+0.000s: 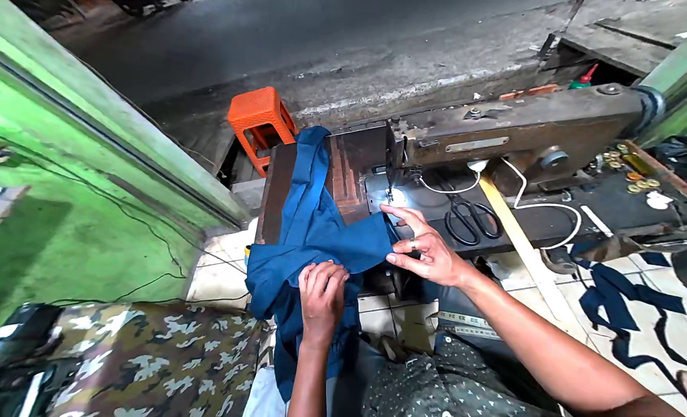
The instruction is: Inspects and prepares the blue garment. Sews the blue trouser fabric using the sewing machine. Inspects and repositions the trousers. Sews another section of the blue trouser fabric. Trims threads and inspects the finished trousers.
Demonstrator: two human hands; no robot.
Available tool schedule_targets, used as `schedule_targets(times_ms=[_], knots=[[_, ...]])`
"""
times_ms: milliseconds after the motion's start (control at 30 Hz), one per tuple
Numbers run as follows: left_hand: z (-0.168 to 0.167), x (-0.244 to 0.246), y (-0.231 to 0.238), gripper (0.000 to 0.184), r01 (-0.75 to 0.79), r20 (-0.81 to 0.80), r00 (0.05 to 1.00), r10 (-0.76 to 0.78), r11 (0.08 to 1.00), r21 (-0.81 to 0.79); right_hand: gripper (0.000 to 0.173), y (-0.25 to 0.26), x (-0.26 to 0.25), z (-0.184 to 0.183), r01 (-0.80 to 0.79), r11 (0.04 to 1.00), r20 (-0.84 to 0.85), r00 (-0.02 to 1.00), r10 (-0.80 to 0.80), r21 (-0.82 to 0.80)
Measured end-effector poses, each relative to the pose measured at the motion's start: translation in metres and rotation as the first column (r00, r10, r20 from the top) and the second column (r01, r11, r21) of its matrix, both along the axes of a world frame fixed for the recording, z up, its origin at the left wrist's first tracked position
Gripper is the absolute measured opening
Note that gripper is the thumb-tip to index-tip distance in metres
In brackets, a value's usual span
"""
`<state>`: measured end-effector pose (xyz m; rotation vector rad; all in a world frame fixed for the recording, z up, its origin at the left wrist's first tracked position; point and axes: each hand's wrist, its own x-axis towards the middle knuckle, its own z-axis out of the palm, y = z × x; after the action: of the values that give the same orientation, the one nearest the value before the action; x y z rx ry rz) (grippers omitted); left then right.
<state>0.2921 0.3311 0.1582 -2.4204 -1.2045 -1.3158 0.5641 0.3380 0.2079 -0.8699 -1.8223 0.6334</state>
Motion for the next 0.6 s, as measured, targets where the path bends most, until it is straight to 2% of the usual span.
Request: schedule_targets(times_ms=[67,167,267,400,467,533,567,600], knots=[[0.006,-0.003,-0.003,0.022,0.059,0.114,0.992,-0.05,0.995,-0.075,0.029,0.006,0.0,0.01,-0.085,0.996,0.013,0.996,0.084,0.019],[0.028,-0.011,-0.006,0.023,0.032,0.162,0.987,-0.017,0.995,-0.09,0.032,0.017,-0.003,0.02,-0.178,0.977,-0.027,0.984,0.176,-0.12],[0.047,-0.021,0.002,0.024,-0.028,0.108,0.993,0.036,0.997,-0.068,0.023,0.024,-0.016,0.016,-0.149,0.949,-0.12,0.986,0.119,-0.277],[0.055,-0.032,0.013,0.024,0.008,0.062,0.998,0.008,0.971,-0.24,0.014,0.026,-0.041,0.012,-0.111,0.897,-0.249,0.968,0.0,-0.429],[0.051,-0.027,0.01,0.023,-0.127,0.032,0.99,0.135,0.973,-0.193,0.017,0.023,-0.051,0.015,-0.059,0.883,-0.233,0.971,-0.058,-0.467],[0.045,-0.014,-0.005,0.023,-0.27,0.073,0.96,0.272,0.962,-0.036,0.019,0.018,-0.058,0.018,-0.012,0.889,-0.202,0.975,-0.091,-0.458],[0.042,-0.006,-0.015,0.026,-0.292,0.113,0.952,0.286,0.956,0.035,0.021,0.015,-0.061,0.019,0.008,0.892,-0.192,0.976,-0.106,-0.451],[0.04,0.003,-0.025,0.032,-0.268,0.143,0.955,0.26,0.963,0.04,0.024,0.012,-0.065,0.02,0.03,0.896,-0.183,0.976,-0.123,-0.443]])
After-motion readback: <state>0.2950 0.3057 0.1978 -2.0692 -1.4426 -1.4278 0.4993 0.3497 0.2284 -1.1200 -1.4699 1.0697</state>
